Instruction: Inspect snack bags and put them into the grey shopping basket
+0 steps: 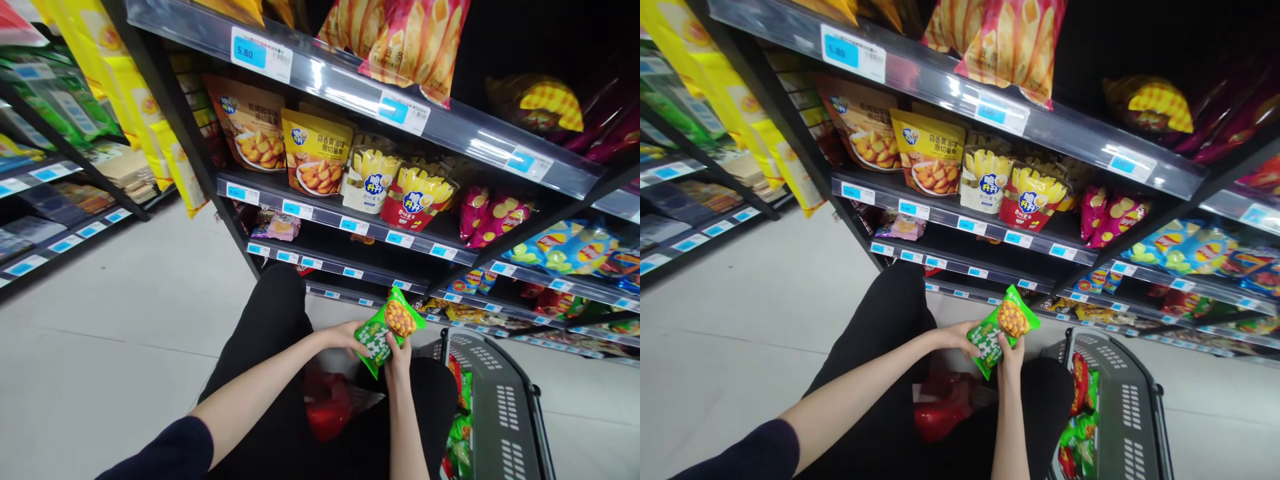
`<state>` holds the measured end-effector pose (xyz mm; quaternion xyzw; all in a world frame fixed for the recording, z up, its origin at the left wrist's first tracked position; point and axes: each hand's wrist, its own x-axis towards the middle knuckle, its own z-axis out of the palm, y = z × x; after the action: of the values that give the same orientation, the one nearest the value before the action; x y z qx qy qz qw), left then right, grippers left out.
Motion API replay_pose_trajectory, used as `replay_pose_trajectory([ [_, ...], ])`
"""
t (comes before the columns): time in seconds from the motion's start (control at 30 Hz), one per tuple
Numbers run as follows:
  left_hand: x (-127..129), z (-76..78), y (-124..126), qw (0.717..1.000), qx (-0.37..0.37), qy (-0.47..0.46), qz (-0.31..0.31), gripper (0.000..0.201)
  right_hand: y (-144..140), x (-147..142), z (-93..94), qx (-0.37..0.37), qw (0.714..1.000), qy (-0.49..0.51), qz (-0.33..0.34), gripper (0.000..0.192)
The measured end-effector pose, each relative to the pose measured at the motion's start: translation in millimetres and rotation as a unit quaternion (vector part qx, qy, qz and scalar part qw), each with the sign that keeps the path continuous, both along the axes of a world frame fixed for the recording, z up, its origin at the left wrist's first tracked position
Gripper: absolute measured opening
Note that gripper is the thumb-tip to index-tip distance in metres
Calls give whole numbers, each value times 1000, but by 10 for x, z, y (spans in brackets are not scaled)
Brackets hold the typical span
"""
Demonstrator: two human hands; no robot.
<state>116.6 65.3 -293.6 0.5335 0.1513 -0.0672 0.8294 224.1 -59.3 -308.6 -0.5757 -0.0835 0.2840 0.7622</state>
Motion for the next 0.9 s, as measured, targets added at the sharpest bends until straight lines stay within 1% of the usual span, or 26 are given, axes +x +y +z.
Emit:
replay_pose_trajectory([
  [0.1, 15, -53, -59, 998, 65, 9, 18, 60, 8, -25, -36, -7, 1000, -7, 19, 68],
  [0.17, 17, -59, -73, 995, 97, 7, 36, 51, 20, -46, -67, -20, 999, -24, 27, 70],
  [0.23, 16, -44, -74, 991, 123, 18, 49, 48, 29, -58, -104, -36, 998, -43, 29, 74],
  [0.33, 16, -11, -80, 987, 139, 33, 73, 46, 32, -52, -155, -62, 996, -64, 14, 77],
  [0.43, 20, 4, -100, 985, 142, 45, 92, 44, 37, -28, -168, -89, 991, -95, -10, 78],
  [0.53, 23, 9, -119, 982, 153, 48, 103, 47, 48, -14, -139, -114, 985, -127, -17, 71],
  [0.57, 23, 13, -125, 984, 143, 39, 102, 51, 52, -17, -128, -119, 984, -130, -16, 68],
  [0.6, 23, 18, -131, 988, 113, 23, 101, 57, 56, -24, -119, -116, 985, -128, -15, 67],
  [0.63, 23, 25, -136, 993, 63, 1, 98, 62, 61, -37, -115, -104, 988, -117, -14, 66],
  [0.67, 22, 32, -141, 996, -4, -18, 91, 65, 66, -53, -117, -84, 991, -99, -13, 66],
  [0.73, 19, 48, -146, 987, -146, -34, 64, 67, 78, -89, -138, -41, 997, -61, 1, 65],
  [0.77, 17, 54, -144, 979, -196, -29, 51, 67, 83, -103, -155, -30, 998, -50, 11, 64],
  [0.83, 11, 62, -133, 968, -245, -23, 43, 66, 93, -117, -188, -40, 997, -66, 25, 61],
  [0.9, 7, 62, -118, 965, -251, -43, 67, 62, 94, -110, -206, -73, 990, -119, 26, 58],
])
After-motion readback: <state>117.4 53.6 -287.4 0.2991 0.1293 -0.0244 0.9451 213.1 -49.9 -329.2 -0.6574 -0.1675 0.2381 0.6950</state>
